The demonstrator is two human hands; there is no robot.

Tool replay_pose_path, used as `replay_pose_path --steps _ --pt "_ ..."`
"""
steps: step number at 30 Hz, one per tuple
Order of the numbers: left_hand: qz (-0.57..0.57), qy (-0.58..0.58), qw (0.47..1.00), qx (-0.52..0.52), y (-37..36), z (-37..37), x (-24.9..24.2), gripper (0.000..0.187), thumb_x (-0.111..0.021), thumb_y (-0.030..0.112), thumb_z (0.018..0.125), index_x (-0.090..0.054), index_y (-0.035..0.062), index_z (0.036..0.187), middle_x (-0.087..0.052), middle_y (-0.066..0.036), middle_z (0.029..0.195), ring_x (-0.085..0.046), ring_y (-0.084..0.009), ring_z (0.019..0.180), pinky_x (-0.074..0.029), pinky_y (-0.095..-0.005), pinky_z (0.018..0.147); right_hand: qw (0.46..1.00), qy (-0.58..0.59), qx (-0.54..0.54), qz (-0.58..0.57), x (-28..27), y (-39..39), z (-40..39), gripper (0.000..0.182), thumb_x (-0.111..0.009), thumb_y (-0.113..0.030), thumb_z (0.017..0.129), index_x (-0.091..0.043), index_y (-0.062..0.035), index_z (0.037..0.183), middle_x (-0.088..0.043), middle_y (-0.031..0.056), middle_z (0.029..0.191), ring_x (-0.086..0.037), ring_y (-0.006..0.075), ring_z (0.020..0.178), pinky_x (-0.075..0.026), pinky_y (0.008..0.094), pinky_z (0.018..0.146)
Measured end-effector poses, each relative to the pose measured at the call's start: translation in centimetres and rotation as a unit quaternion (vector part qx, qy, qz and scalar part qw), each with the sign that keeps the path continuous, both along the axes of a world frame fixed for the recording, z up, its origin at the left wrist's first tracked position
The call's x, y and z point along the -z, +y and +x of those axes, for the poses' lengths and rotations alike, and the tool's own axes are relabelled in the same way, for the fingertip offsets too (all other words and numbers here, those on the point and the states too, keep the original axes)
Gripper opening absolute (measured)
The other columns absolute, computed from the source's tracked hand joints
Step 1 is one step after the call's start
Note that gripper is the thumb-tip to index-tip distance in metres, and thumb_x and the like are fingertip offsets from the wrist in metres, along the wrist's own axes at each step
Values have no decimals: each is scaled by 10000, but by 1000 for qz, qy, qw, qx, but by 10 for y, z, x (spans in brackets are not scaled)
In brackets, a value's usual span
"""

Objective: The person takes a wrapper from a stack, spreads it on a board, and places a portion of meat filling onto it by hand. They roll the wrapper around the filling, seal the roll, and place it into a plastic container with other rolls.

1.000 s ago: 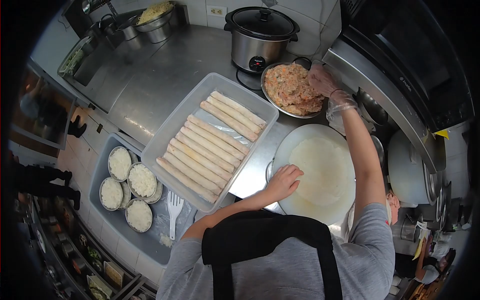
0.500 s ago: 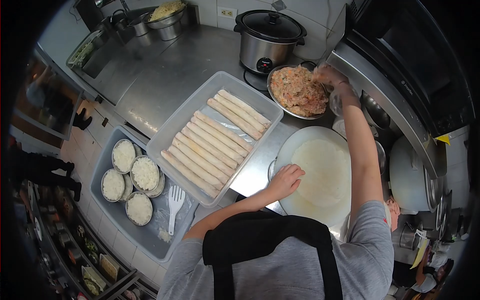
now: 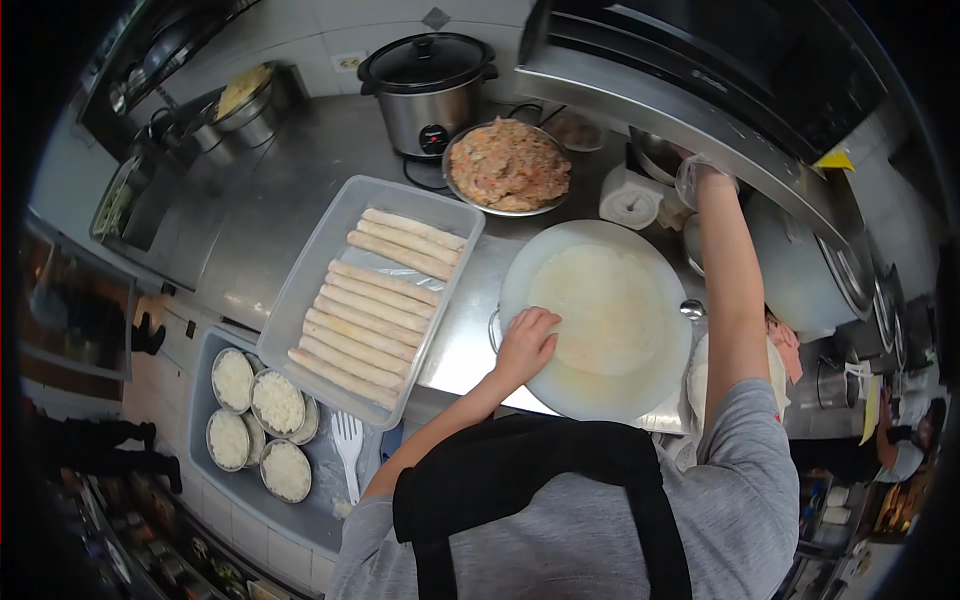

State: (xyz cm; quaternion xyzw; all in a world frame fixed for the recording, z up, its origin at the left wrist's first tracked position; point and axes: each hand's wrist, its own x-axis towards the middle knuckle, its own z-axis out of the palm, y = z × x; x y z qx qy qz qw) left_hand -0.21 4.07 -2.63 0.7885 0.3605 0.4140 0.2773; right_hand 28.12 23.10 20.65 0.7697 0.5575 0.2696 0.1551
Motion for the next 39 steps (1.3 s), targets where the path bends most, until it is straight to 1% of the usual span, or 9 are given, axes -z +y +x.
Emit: replay_pose_path --steps 2,8,9,16,21,27,30,35,39 --pt "0 3 1000 -10 0 1 -1 239 -635 70 753 -602 34 987 -569 -122 982 -545 -323 963 -431 -403 840 1000 7 5 9 3 -10 23 506 -353 -426 943 -474 -68 1280 -509 145 1310 -462 339 1221 -316 469 1075" --pt "9 28 999 -21 -1 3 -2 232 -640 71 743 -605 33 970 -575 -129 962 -550 -327 951 -438 -406 833 999 41 4 31 12 -11 -2 500 -358 -423 940 -483 -69 1270 -518 146 1292 -470 339 1208 -323 467 1066" --pt "12 32 999 -26 -1 3 -2 228 -640 71 742 -606 33 964 -576 -129 958 -551 -327 947 -439 -405 831 998 49 1 34 14 -10 -18 499 -359 -423 940 -484 -69 1268 -519 146 1289 -471 339 1206 -324 467 1065" --pt "16 48 998 -34 -1 5 -2 232 -641 61 731 -602 19 956 -568 -125 961 -548 -323 936 -439 -401 824 993 99 -21 56 18 -6 -4 491 -366 -419 937 -493 -69 1257 -530 147 1269 -481 340 1190 -333 464 1054" --pt "29 42 998 -42 -2 5 -3 226 -647 68 725 -610 24 943 -581 -139 935 -562 -326 925 -452 -387 814 989 123 -38 71 18 -2 36 486 -370 -417 935 -500 -69 1248 -537 148 1254 -487 340 1178 -339 462 1046" --pt "23 51 997 -45 -1 6 -2 230 -653 72 723 -613 22 945 -586 -138 948 -564 -321 932 -456 -378 814 983 148 -57 97 25 1 75 480 -376 -415 932 -508 -70 1238 -546 149 1236 -495 341 1165 -346 460 1037" --pt "21 56 997 -44 -1 5 -2 227 -654 73 724 -616 24 943 -588 -137 952 -564 -318 937 -458 -376 813 978 159 -73 110 27 8 61 476 -379 -413 931 -512 -70 1233 -550 150 1227 -499 341 1158 -350 459 1032" --pt "24 49 997 -48 -1 6 0 222 -652 68 728 -614 25 942 -582 -130 945 -562 -317 933 -454 -385 817 969 181 -112 125 39 -5 27 471 -383 -411 929 -519 -70 1225 -558 151 1212 -506 341 1146 -356 457 1024" --pt "24 48 998 -45 -2 5 -1 217 -646 60 736 -610 24 947 -574 -124 945 -556 -317 933 -448 -390 818 961 198 -142 133 43 -10 33 467 -387 -409 927 -524 -70 1218 -564 151 1201 -511 342 1137 -360 455 1018"
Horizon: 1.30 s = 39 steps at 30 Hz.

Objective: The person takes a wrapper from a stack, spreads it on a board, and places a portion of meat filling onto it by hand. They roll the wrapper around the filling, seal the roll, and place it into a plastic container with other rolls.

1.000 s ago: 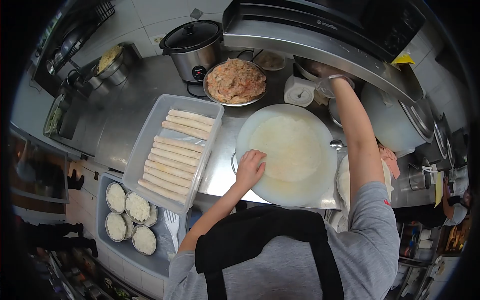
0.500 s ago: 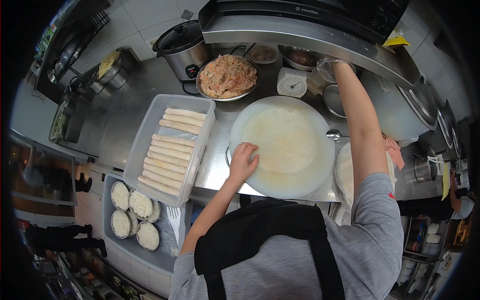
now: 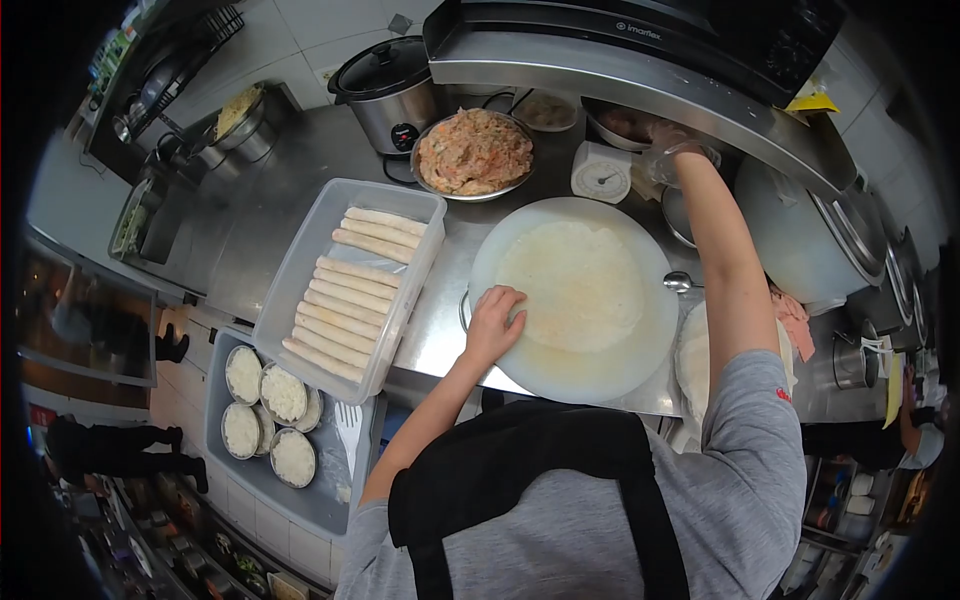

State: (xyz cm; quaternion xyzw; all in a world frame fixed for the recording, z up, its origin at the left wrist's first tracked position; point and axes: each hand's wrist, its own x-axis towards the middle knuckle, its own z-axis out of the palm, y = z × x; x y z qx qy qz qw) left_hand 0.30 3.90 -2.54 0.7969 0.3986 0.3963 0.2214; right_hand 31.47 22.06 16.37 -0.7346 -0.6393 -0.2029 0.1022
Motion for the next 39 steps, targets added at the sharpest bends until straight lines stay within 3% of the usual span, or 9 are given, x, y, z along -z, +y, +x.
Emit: replay_pose_path --steps 9,39 --pt "-9 -3 1000 0 0 0 -1 213 -640 54 740 -608 26 949 -573 -122 939 -557 -321 925 -444 -399 818 999 32 -33 27 7 19 -8 458 -395 -405 923 -536 -71 1203 -577 153 1174 -523 342 1117 -371 452 1004" --pt "2 2 1000 -1 1 1 -1 195 -640 43 736 -613 16 928 -585 -136 937 -568 -314 922 -458 -375 806 972 156 -117 130 25 41 73 429 -423 -392 911 -577 -72 1152 -621 159 1086 -563 344 1049 -407 441 958"
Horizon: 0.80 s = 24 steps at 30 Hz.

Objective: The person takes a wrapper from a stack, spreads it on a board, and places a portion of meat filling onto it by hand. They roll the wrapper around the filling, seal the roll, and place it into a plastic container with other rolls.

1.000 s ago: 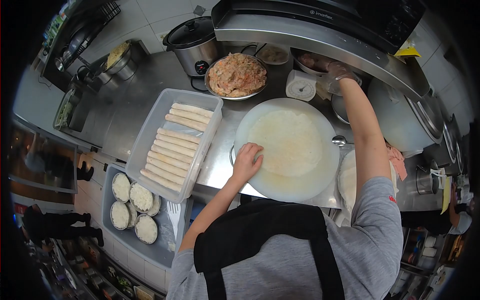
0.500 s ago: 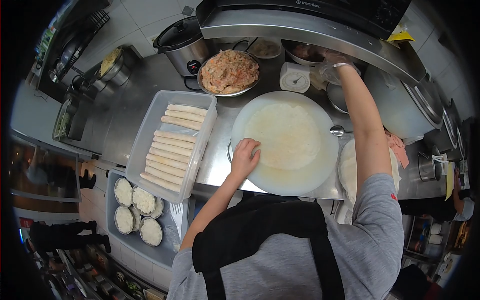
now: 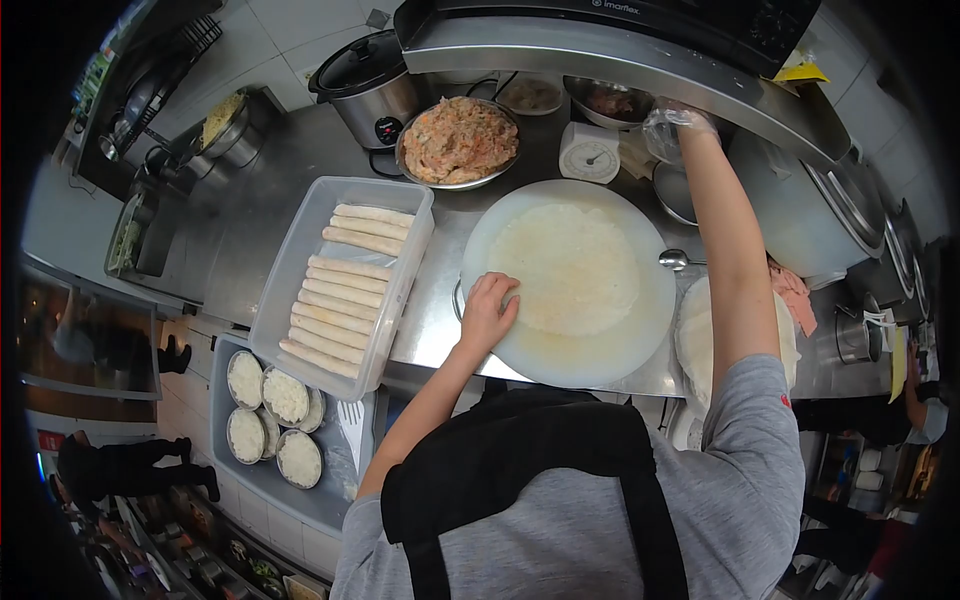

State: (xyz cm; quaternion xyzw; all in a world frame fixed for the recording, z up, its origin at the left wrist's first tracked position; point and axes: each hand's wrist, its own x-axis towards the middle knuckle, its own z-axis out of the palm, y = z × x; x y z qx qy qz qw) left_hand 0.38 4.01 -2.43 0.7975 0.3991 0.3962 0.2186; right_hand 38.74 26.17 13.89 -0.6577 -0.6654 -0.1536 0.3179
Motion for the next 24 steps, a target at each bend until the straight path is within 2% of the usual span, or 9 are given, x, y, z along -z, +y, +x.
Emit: replay_pose_path --steps 10,11,13,15,17,18,19,20,24 --pt "-8 -3 1000 1 -1 -1 2 204 -634 66 749 -603 33 948 -561 -114 955 -544 -313 940 -437 -401 825 991 -6 -131 4 3 41 -192 375 -462 -351 885 -612 -70 1083 -620 187 1061 -574 332 999 -427 443 897" --pt "-8 -4 1000 -4 -2 0 2 204 -634 66 749 -603 33 948 -561 -114 955 -544 -313 940 -437 -401 825 892 -389 -146 -180 -1 48 -208 345 -482 -328 876 -624 -58 1036 -614 195 1036 -573 319 1008 -431 415 901" --pt "-27 -9 999 15 -2 -3 0 206 -636 65 747 -602 35 948 -557 -109 962 -536 -312 951 -430 -403 837 975 24 -204 -85 17 32 -207 303 -524 -281 861 -620 -57 1042 -641 139 959 -588 314 885 -456 382 838" --pt "0 -12 1000 18 3 -3 -3 233 -637 55 746 -607 29 975 -564 -108 937 -557 -290 886 -454 -382 791 971 10 -237 20 36 49 -191 279 -553 -251 850 -622 -53 1033 -643 100 903 -587 275 797 -470 355 759" --pt "-141 -63 988 15 11 2 -11 266 -650 56 745 -607 20 1005 -592 -96 910 -584 -224 760 -480 -339 706 959 -6 -255 121 35 42 -176 257 -581 -221 838 -624 -48 1023 -645 61 846 -586 236 709 -484 328 679" --pt "-140 -64 988 27 23 8 -15 266 -650 56 745 -607 20 1005 -592 -96 910 -584 -224 760 -480 -339 706 936 225 -268 -45 17 17 -168 258 -575 -249 850 -613 -60 1021 -644 46 837 -596 180 699 -507 317 643" --pt "-127 -119 984 22 42 16 -23 272 -651 66 759 -605 16 1022 -609 -89 907 -582 -186 718 -485 -317 655 836 441 -258 -201 2 -11 -162 260 -568 -276 863 -603 -71 1019 -642 31 827 -605 124 688 -530 305 608" --pt "-116 -174 978 17 63 28 -32 279 -652 77 772 -602 12 1039 -626 -81 905 -581 -147 675 -490 -295 603 806 505 -251 -178 -3 -37 -158 208 -610 -86 802 -624 -19 998 -600 11 793 -539 89 607 -440 229 524" --pt "-320 -288 901 51 144 97 -107 394 -607 158 865 -509 17 1219 -553 -61 1145 -571 -151 947 -544 -296 648 856 445 -231 -128 1 -109 -123 152 -540 -45 807 -617 13 924 -600 34 786 -534 97 599 -448 228 531"
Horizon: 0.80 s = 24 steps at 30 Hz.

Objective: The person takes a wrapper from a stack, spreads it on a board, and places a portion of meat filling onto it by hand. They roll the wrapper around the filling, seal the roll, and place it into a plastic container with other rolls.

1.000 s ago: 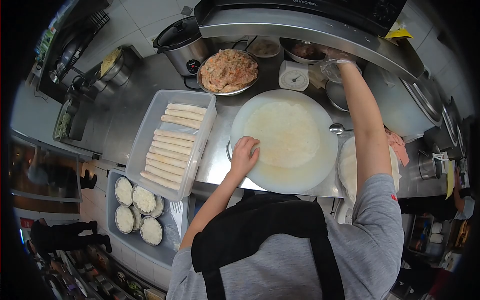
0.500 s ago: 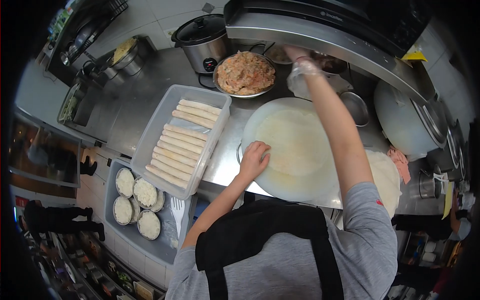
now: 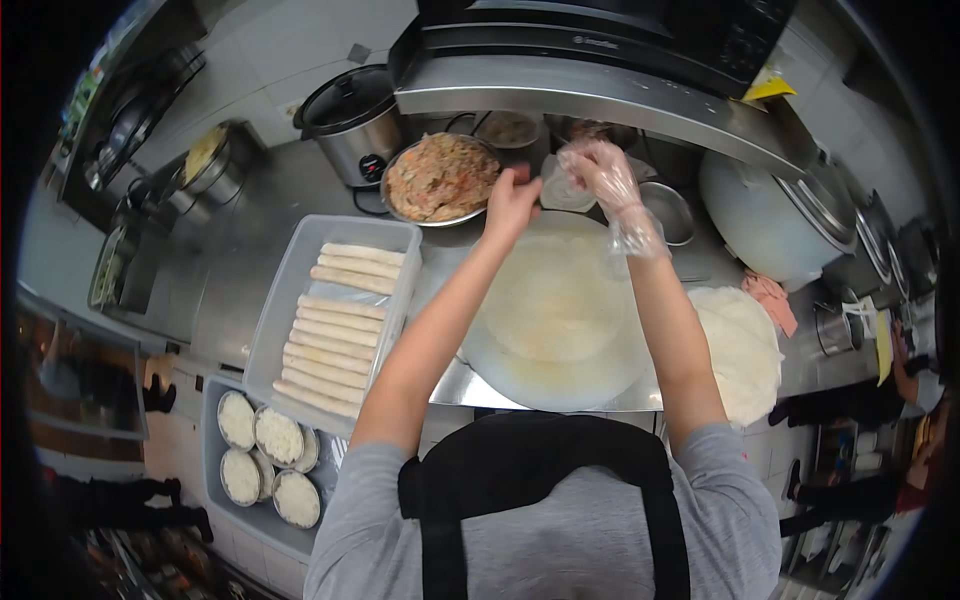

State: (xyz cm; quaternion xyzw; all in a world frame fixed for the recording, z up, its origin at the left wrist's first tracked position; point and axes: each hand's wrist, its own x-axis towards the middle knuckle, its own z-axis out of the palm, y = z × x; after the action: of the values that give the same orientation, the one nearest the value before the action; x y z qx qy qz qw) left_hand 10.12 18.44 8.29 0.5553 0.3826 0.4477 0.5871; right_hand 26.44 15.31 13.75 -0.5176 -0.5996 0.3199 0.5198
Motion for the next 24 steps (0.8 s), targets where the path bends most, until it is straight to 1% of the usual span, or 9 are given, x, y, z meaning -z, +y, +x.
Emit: replay_pose_path --steps 3,6,10,11,13,16,18,20,24 --pt "-53 -61 997 4 48 50 -22 430 -633 164 836 -481 60 1225 -510 -93 1187 -537 -201 1040 -570 -329 655 994 101 41 -15 -4 -33 19 138 -544 -38 811 -605 43 905 -603 43 787 -548 104 621 -458 222 563" --pt "-120 -46 991 -38 68 81 -30 462 -632 64 789 -459 89 1217 -516 -104 1137 -543 -224 962 -590 -335 584 991 -24 122 58 4 -36 62 160 -579 -109 791 -660 -1 877 -666 107 825 -642 166 696 -516 308 646" --pt "-15 -141 990 -19 31 79 -32 509 -547 -53 754 -484 52 1249 -574 -111 1071 -628 -207 797 -583 -325 546 922 -232 266 158 -11 -35 70 251 -595 -204 767 -681 -12 904 -667 197 924 -625 364 906 -470 426 854" --pt "66 -64 996 -5 18 75 -36 513 -533 -49 725 -517 48 1229 -610 -128 1052 -644 -208 824 -561 -329 550 912 -292 281 63 -4 -22 76 285 -583 -226 772 -670 -23 952 -655 194 967 -603 359 964 -464 434 851" --pt "210 2 978 -8 3 73 -28 538 -517 -47 667 -546 4 1201 -665 -172 974 -668 -208 821 -531 -319 643 893 -252 332 170 19 0 65 298 -578 -271 781 -650 -33 945 -635 204 1010 -584 359 999 -458 451 839" --pt "433 -13 896 -96 1 85 -8 566 -482 -88 686 -521 16 1241 -641 -109 898 -603 -112 634 -512 -256 489 892 -393 219 51 14 -16 33 289 -616 -312 772 -628 -46 886 -624 222 953 -581 360 974 -462 466 845" --pt "368 20 926 -85 6 70 -5 567 -483 -87 684 -518 10 1242 -644 -116 902 -602 -114 640 -516 -272 502 879 -454 149 7 19 -23 27 297 -626 -313 762 -638 -54 906 -627 218 946 -589 358 959 -468 465 841" --pt "299 27 952 -65 2 60 -14 546 -491 -74 682 -525 -12 1223 -656 -133 892 -618 -142 659 -523 -318 531 784 -494 265 266 19 -32 26 307 -624 -295 745 -657 -62 943 -648 201 907 -625 366 860 -492 466 795" --pt "395 18 912 -109 9 71 -11 523 -500 -64 680 -536 -26 1200 -657 -141 878 -635 -169 661 -521 -331 524 915 -363 174 20 21 -29 27 285 -651 -241 735 -663 -36 933 -674 130 850 -651 312 792 -519 420 749"
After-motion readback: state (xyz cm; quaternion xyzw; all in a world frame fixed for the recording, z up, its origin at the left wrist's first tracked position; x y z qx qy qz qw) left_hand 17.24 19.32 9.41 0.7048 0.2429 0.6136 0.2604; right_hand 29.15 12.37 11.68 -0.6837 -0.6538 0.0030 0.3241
